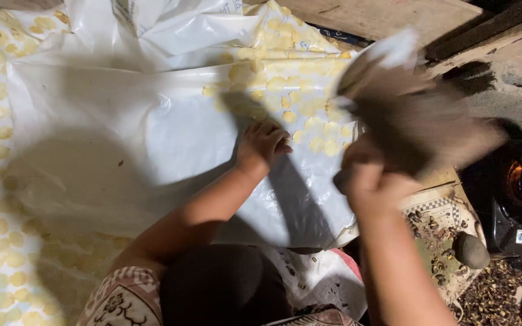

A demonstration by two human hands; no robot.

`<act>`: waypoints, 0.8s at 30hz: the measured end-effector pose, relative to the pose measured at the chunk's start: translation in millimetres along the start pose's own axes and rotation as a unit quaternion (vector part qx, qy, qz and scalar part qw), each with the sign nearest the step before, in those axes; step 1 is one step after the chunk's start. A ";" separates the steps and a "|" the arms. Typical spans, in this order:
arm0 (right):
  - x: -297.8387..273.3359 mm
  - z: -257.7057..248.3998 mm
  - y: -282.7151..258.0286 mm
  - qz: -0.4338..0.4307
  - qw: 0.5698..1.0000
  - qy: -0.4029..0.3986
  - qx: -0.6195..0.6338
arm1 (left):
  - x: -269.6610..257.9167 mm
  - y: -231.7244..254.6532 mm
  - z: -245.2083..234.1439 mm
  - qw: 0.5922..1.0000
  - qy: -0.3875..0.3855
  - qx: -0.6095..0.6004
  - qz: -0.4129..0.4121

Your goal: Cracking and flattening nuts using a stone and a wooden mallet on a ground-level workspace.

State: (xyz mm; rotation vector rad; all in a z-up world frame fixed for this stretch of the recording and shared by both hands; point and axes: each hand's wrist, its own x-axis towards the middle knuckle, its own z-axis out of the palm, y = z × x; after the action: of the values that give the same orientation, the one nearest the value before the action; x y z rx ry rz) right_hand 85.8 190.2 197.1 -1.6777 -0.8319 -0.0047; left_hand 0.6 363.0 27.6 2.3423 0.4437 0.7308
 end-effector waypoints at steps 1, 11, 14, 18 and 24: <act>-13.1 13.3 30.0 -0.049 0.993 0.001 -0.111 | -4.6 0.9 -5.8 0.999 0.026 0.040 0.026; -33.1 56.6 124.1 0.173 0.921 -0.211 -0.278 | -24.5 -13.3 -42.8 0.996 0.046 0.080 -0.010; 6.3 42.1 95.0 0.130 0.924 -0.236 -0.269 | -27.3 -17.5 -42.0 0.996 0.033 0.076 -0.015; -4.7 45.2 49.9 0.099 0.946 -0.174 -0.257 | -32.5 -17.0 -57.3 0.998 0.025 0.049 -0.007; -32.1 51.5 103.0 0.140 0.909 -0.205 -0.335 | -45.3 -19.0 -70.3 0.997 0.041 0.052 -0.037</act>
State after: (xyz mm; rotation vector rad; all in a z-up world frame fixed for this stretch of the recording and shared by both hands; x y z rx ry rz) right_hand 93.6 213.6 80.1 -2.4961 -0.9535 0.3014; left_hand -79.8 388.8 42.8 2.3847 0.6153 0.7877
